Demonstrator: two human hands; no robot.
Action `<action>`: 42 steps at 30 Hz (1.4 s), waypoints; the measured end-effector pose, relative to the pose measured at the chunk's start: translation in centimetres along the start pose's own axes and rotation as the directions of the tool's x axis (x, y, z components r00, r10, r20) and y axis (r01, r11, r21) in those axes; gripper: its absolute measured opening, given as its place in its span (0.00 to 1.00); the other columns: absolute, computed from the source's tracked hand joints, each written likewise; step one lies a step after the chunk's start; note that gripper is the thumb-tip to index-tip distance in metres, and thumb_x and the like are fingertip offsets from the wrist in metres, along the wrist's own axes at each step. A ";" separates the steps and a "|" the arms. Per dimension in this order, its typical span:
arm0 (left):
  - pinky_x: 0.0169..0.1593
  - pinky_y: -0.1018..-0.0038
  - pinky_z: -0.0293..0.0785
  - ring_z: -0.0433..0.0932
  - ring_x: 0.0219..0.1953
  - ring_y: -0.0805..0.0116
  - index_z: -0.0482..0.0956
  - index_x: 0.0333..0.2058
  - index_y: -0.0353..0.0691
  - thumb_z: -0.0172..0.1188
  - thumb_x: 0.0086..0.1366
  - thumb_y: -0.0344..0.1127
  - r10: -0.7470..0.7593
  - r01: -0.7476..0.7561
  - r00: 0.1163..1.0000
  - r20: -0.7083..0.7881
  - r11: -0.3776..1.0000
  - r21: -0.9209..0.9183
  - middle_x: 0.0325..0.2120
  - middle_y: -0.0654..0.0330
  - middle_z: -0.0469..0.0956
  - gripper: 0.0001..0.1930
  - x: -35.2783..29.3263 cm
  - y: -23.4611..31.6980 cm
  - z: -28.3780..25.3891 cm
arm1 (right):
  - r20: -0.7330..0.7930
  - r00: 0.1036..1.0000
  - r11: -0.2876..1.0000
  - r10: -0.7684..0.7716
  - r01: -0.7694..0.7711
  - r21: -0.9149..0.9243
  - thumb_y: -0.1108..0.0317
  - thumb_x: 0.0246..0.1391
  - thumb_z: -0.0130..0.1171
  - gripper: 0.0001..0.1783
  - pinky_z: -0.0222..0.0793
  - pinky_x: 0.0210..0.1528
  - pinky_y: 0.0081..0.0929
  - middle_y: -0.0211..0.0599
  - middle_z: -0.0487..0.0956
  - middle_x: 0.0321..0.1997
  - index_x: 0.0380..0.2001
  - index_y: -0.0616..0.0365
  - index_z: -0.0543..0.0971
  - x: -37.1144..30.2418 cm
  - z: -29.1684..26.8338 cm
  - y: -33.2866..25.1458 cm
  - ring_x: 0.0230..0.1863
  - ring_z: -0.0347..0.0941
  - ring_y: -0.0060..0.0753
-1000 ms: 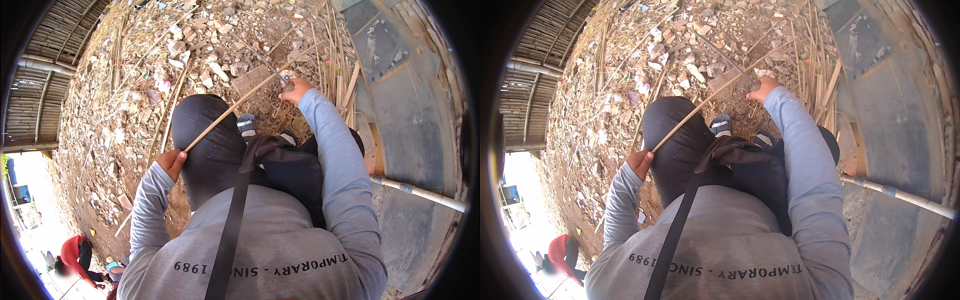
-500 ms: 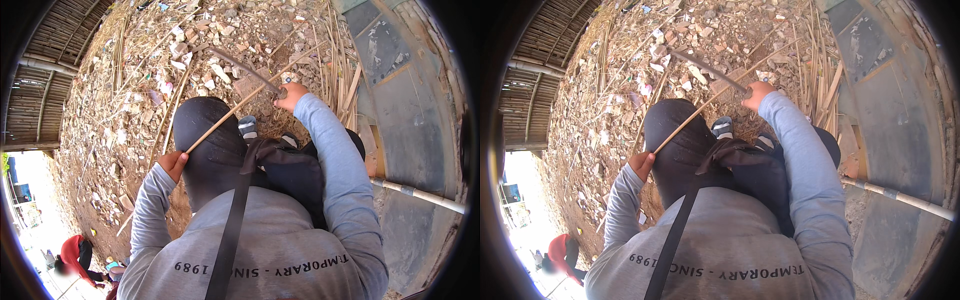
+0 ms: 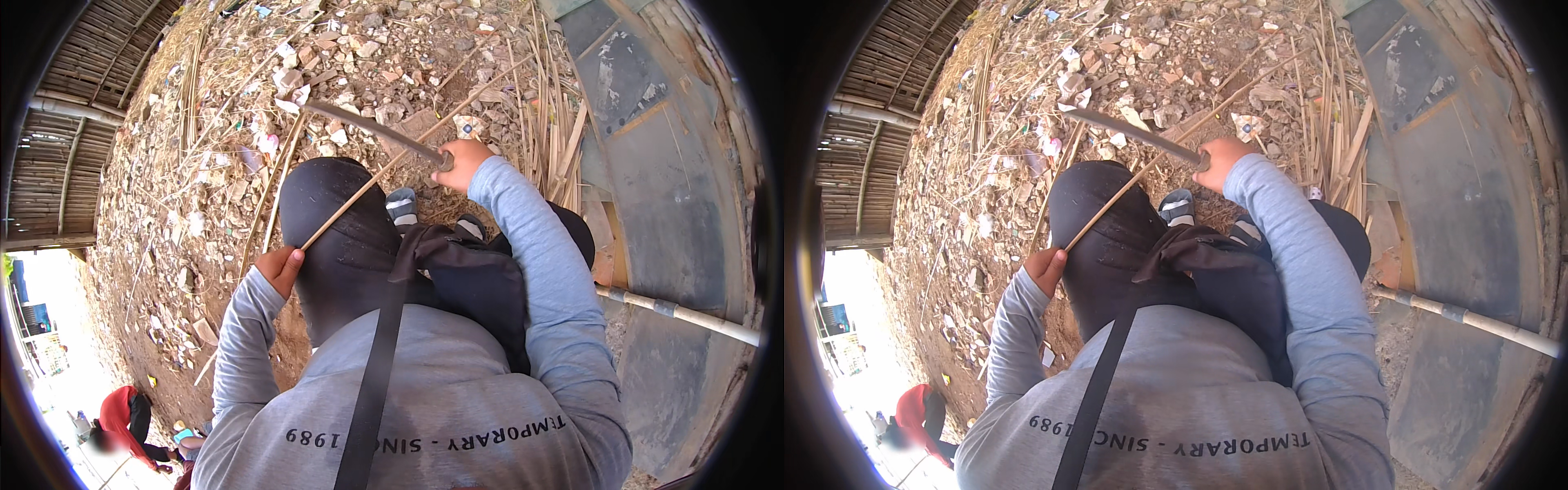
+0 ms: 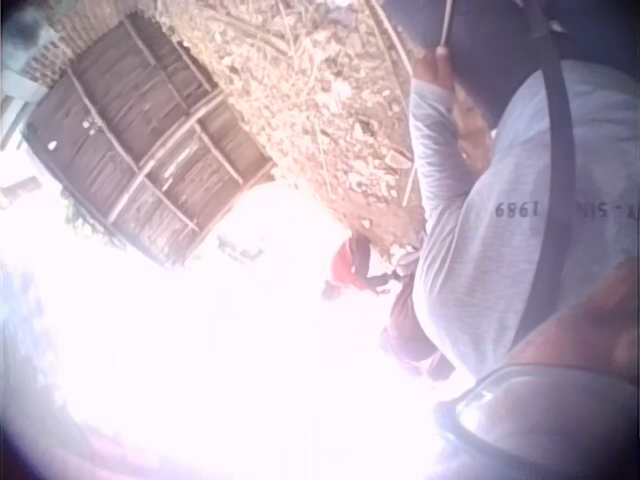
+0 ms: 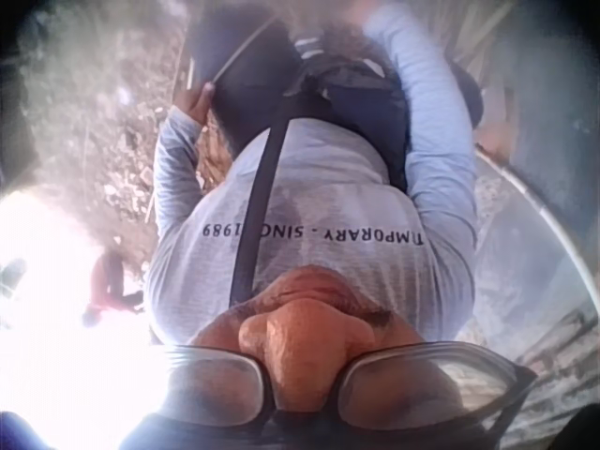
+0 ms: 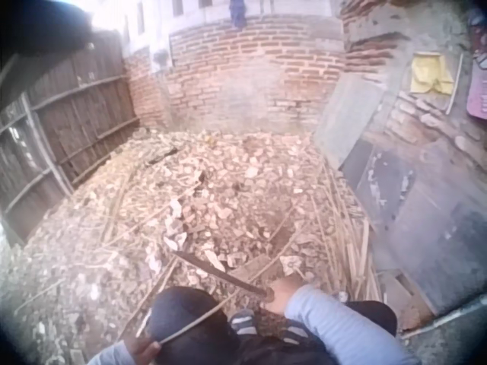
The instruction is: The person shaves a long thin strip of bamboo by hand using a knife, holding the strip against their leg while sliding the blade along its length.
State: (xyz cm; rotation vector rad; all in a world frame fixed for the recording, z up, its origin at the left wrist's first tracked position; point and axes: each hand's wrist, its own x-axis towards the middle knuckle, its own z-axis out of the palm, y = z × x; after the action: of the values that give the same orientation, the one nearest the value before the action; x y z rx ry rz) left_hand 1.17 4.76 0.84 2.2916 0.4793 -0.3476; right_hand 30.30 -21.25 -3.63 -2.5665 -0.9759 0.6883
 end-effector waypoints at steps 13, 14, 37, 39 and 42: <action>0.27 0.63 0.65 0.68 0.19 0.56 0.71 0.25 0.32 0.45 0.70 0.50 0.018 -0.018 1.000 -0.024 1.000 0.006 0.15 0.49 0.68 0.24 0.2 -0.4 0.3 | 0.054 0.997 0.999 0.049 -0.049 -0.005 0.49 0.42 0.66 0.24 0.70 0.48 0.35 0.46 0.81 0.38 0.39 0.55 0.81 0.2 -0.2 -0.5 0.42 0.77 0.46; 0.27 0.63 0.65 0.68 0.19 0.56 0.71 0.25 0.32 0.45 0.70 0.50 0.017 -0.017 1.000 -0.020 1.000 0.006 0.15 0.49 0.68 0.24 0.3 -0.4 0.3 | 0.076 0.997 0.999 0.024 -0.026 0.036 0.51 0.41 0.66 0.22 0.70 0.45 0.35 0.45 0.81 0.33 0.35 0.56 0.80 0.3 -0.1 -0.3 0.38 0.77 0.44; 0.25 0.70 0.61 0.62 0.20 0.73 0.70 0.23 0.34 0.54 0.66 0.52 -0.030 0.034 0.998 0.057 0.997 -0.066 0.14 0.60 0.64 0.24 0.0 0.7 -0.4 | -0.010 0.998 0.996 0.060 -0.059 0.066 0.49 0.39 0.67 0.27 0.71 0.48 0.35 0.47 0.80 0.39 0.40 0.56 0.80 -0.2 -0.8 0.4 0.43 0.76 0.48; 0.26 0.69 0.62 0.63 0.20 0.72 0.71 0.23 0.34 0.54 0.65 0.52 0.012 -0.009 0.996 0.086 0.999 -0.041 0.14 0.59 0.65 0.24 0.2 1.2 -0.7 | 0.013 0.998 0.995 0.056 -0.057 0.080 0.49 0.39 0.66 0.26 0.71 0.48 0.36 0.47 0.80 0.38 0.39 0.56 0.80 0.2 -0.5 1.4 0.43 0.76 0.48; 0.26 0.69 0.63 0.63 0.20 0.71 0.71 0.23 0.33 0.53 0.66 0.52 -0.001 0.001 0.997 0.081 1.000 -0.009 0.14 0.59 0.65 0.24 0.0 2.1 -0.8 | -0.021 0.998 0.995 0.051 -0.049 0.090 0.50 0.40 0.66 0.23 0.71 0.45 0.36 0.46 0.81 0.35 0.36 0.56 0.80 0.6 0.1 2.3 0.39 0.77 0.48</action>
State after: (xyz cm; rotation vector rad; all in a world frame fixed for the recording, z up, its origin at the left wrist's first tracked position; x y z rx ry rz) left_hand 2.19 3.99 2.65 2.2595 0.4403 -0.4358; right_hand 31.86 -22.44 -4.90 -2.5226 -0.8567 0.6975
